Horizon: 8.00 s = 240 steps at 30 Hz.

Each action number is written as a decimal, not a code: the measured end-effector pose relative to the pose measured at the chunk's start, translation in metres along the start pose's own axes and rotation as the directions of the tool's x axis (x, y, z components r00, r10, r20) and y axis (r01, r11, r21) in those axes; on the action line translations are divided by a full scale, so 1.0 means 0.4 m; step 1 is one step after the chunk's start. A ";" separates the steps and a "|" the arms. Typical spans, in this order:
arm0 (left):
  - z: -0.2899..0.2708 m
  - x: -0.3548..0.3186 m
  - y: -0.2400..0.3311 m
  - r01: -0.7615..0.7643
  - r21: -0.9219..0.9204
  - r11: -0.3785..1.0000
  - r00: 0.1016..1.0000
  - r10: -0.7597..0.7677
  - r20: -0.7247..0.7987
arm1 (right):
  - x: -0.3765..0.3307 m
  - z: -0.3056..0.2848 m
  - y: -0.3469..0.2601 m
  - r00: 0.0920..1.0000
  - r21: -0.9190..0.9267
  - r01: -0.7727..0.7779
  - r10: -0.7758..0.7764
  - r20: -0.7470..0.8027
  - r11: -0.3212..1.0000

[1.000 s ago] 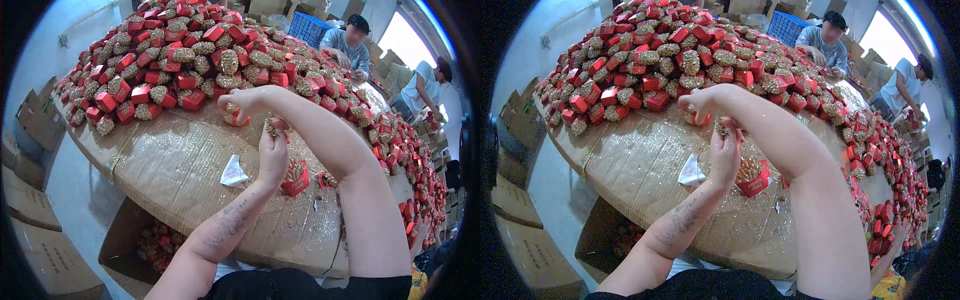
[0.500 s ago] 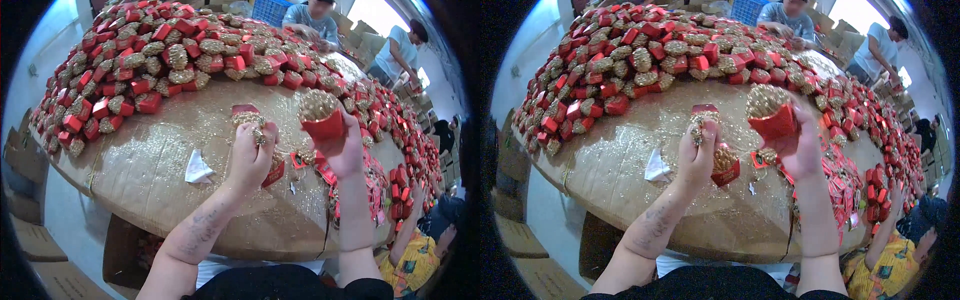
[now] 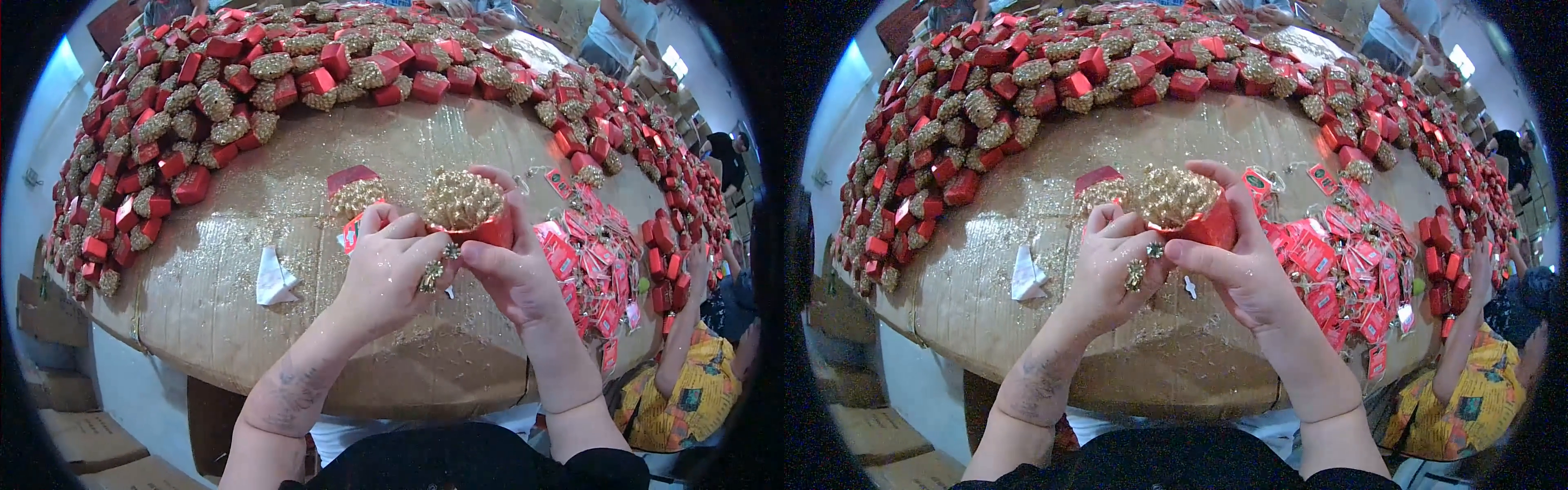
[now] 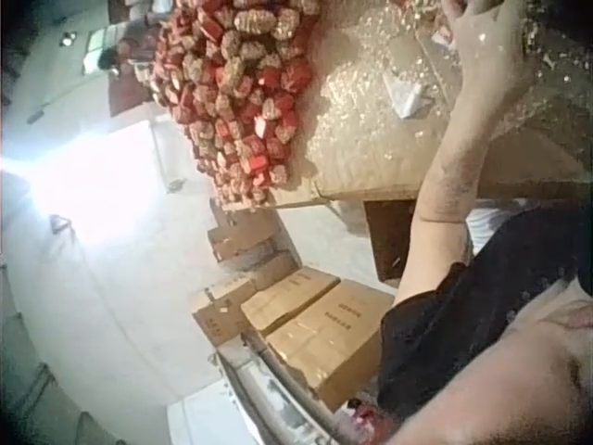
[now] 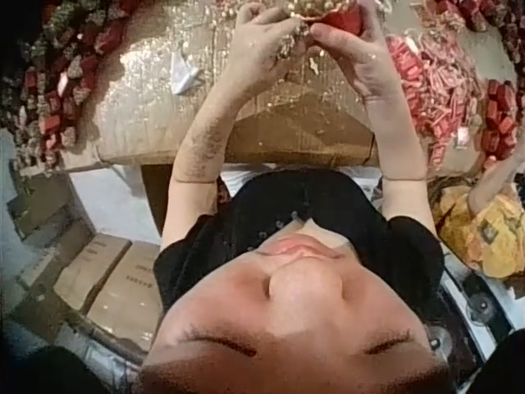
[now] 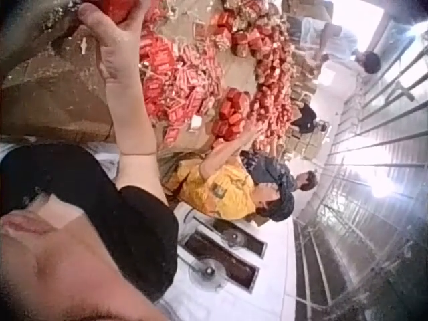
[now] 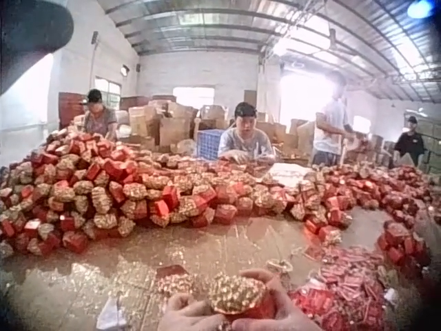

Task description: The person packages gold toy components into small red product containers and attaches product labels to them by hand.

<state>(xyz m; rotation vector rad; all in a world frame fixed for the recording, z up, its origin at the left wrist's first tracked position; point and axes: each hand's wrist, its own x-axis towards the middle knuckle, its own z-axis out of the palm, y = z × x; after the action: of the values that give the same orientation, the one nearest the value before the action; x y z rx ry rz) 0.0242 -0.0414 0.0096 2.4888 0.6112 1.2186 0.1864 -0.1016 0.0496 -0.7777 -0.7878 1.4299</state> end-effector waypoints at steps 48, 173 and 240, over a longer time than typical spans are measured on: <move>-0.019 0.012 0.005 -0.057 -0.077 0.995 0.985 0.069 0.161 | -0.063 -0.095 -0.027 0.889 -0.629 0.394 -0.451 0.077 0.670; -0.013 -0.012 0.042 0.210 -0.422 0.882 0.971 -0.136 0.198 | -0.095 -0.123 0.013 0.535 -0.615 0.784 -0.595 0.600 0.085; 0.062 0.078 0.100 0.041 0.552 0.833 0.923 -0.244 0.298 | -0.071 -0.139 -0.020 0.759 -0.880 0.470 -0.481 0.439 -0.063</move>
<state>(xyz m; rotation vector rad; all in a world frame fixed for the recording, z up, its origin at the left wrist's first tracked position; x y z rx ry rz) 0.0707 -0.0624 0.0336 2.9380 1.1424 0.5478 0.2375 -0.1296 0.0264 -1.2797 -1.8697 -0.0260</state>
